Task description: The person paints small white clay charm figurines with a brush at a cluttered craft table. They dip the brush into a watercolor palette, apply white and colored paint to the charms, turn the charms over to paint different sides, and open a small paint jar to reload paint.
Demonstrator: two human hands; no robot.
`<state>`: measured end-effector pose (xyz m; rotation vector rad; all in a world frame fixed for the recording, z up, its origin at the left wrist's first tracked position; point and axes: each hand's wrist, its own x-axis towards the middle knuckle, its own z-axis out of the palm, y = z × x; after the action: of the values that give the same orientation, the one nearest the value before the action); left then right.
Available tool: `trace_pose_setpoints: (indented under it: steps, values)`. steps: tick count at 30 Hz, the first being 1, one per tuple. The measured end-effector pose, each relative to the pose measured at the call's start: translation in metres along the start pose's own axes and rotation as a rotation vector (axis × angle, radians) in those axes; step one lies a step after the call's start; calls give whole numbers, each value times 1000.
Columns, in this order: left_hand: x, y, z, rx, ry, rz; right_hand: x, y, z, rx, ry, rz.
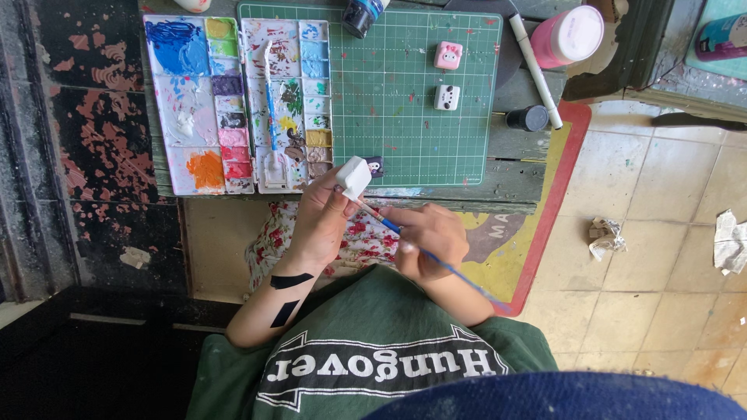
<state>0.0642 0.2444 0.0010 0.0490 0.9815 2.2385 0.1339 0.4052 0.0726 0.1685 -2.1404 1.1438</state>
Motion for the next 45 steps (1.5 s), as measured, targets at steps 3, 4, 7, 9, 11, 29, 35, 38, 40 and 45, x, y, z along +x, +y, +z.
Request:
trace_pose_setpoints:
  steps: [3,4,7,9,11,29,35,38,40,45]
  values:
    - [-2,2,-1,53,-28,23,-6,-1,12,457,240,324]
    - [-3,3,-2,47,-38,11,-6,1,13,464,263,407]
    - [-7,9,-6,35,-61,2,-1,18,12,479,310,579]
    - [-11,15,-13,30,-69,23,9,28,13,469,323,597]
    - [-18,26,-24,37,-24,64,20,34,19,457,259,611]
    - [-101,159,-128,67,524,604,119,-2,201,32,-497,333]
    - [-105,163,-130,57,548,589,112,-4,227,-75,-534,347]
    - [-104,163,-129,58,541,582,110,-4,228,32,-504,326]
    - [-103,162,-128,47,534,576,109,-5,229,3,-517,323]
    - [-97,156,-124,35,506,579,112,-4,235,3,-498,405]
